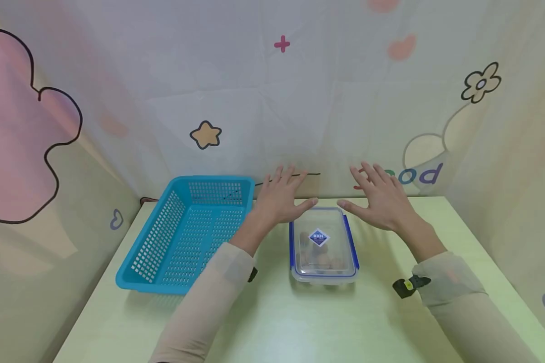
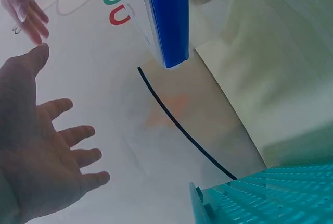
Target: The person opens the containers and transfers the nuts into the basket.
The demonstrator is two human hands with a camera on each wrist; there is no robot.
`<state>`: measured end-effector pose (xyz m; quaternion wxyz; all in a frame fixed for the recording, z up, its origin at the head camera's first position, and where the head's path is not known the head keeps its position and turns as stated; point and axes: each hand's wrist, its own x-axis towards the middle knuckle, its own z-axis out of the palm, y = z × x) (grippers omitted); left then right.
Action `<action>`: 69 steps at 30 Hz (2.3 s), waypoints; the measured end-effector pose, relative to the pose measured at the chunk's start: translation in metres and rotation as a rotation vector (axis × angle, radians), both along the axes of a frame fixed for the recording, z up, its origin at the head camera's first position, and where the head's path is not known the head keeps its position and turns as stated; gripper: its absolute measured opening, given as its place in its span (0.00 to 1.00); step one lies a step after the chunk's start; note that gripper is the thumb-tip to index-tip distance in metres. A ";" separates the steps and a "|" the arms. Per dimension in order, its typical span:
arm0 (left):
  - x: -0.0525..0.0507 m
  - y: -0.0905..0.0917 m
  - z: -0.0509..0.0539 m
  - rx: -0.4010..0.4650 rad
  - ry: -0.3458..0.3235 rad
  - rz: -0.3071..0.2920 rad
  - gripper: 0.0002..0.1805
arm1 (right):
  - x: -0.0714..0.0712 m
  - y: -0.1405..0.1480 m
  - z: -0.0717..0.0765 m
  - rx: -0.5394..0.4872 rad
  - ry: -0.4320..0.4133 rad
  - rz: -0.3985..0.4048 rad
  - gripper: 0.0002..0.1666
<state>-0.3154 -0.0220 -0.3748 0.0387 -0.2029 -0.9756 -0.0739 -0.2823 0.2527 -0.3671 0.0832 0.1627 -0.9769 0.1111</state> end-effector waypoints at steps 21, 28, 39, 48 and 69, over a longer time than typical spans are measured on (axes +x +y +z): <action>0.052 0.008 0.007 0.322 0.065 0.068 0.48 | 0.039 0.014 -0.015 -0.198 0.023 0.041 0.53; 0.061 0.017 -0.021 0.458 0.005 0.205 0.38 | 0.040 0.008 -0.041 -0.348 -0.054 -0.017 0.51; 0.064 0.024 -0.066 0.402 -0.226 0.330 0.38 | 0.034 -0.003 -0.081 -0.576 -0.332 -0.100 0.53; 0.055 0.027 -0.078 0.455 -0.219 0.241 0.29 | 0.032 -0.004 -0.093 -0.714 -0.465 -0.144 0.50; 0.039 0.030 -0.112 1.121 -0.859 0.214 0.27 | 0.023 0.036 -0.106 -0.929 -0.718 -0.179 0.35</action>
